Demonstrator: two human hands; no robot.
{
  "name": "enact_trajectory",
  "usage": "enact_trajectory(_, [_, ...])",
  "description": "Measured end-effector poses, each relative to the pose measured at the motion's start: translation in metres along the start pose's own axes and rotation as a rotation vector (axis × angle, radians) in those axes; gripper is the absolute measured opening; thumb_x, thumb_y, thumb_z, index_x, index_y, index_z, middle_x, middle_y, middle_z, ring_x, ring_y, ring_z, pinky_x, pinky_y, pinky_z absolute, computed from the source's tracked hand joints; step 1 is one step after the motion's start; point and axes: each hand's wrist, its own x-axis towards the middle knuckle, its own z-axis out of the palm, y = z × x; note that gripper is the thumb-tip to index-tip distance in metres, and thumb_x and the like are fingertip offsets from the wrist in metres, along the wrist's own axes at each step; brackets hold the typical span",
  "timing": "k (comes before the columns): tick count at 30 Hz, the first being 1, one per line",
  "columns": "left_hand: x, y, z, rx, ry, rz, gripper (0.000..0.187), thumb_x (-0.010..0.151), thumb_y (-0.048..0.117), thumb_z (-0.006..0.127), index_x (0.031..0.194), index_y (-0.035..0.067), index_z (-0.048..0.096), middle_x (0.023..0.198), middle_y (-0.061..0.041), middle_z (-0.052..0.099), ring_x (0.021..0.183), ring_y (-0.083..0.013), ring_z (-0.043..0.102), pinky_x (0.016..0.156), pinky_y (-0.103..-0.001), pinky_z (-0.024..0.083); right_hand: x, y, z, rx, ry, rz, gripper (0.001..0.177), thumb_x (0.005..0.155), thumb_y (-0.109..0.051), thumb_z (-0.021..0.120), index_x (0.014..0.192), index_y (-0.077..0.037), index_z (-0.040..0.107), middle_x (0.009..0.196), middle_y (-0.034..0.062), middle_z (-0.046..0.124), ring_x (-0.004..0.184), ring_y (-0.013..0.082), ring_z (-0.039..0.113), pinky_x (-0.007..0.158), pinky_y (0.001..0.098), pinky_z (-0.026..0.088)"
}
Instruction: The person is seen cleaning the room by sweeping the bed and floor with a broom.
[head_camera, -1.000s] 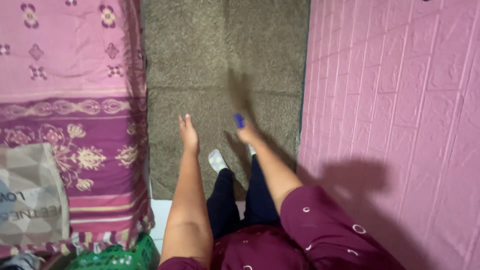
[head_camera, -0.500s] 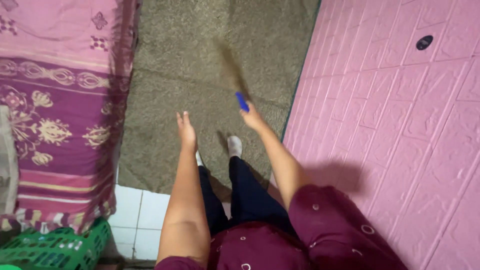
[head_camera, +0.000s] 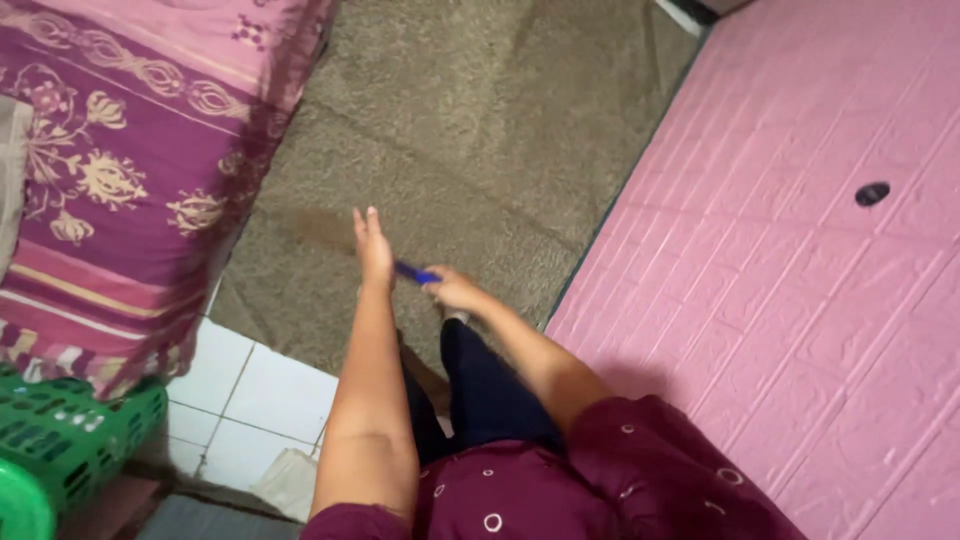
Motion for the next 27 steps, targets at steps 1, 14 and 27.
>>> enact_trajectory(1, [0.004,-0.004,-0.004,-0.018,0.010,0.007,0.080,0.101,0.055,0.046,0.163,0.009,0.026,0.166,-0.018,0.034,0.153,-0.0325,0.034,0.123,-0.042,0.025,0.026,0.022,-0.017,-0.019,-0.003,-0.010,0.048,0.086,-0.024,0.069,0.133,-0.013,0.062,0.100,0.0139,0.073,0.088,0.0294,0.070,0.080,0.0434,0.057])
enact_trajectory(14, [0.001,-0.091,-0.094,-0.254,0.286,-0.056,0.083,0.101,0.058,0.046,0.163,0.010,0.021,0.166,-0.019,0.030,0.153,-0.0329,0.030,0.123,-0.042,0.022,0.080,0.059,0.068,-0.446,0.096,-0.132,0.055,0.086,-0.023,0.066,0.133,-0.001,0.049,0.116,0.0274,0.067,0.109,0.0394,0.067,0.092,0.0484,0.053])
enact_trajectory(27, [-0.014,-0.176,-0.175,-0.251,0.460,-0.077,0.084,0.102,0.060,0.046,0.163,0.007,0.025,0.161,-0.021,0.040,0.150,-0.0331,0.041,0.123,-0.040,0.030,0.078,0.004,0.063,-0.459,0.220,-0.255,0.063,0.096,-0.025,0.065,0.151,-0.006,0.041,0.130,0.0235,0.065,0.119,0.0357,0.064,0.100,0.0435,0.051])
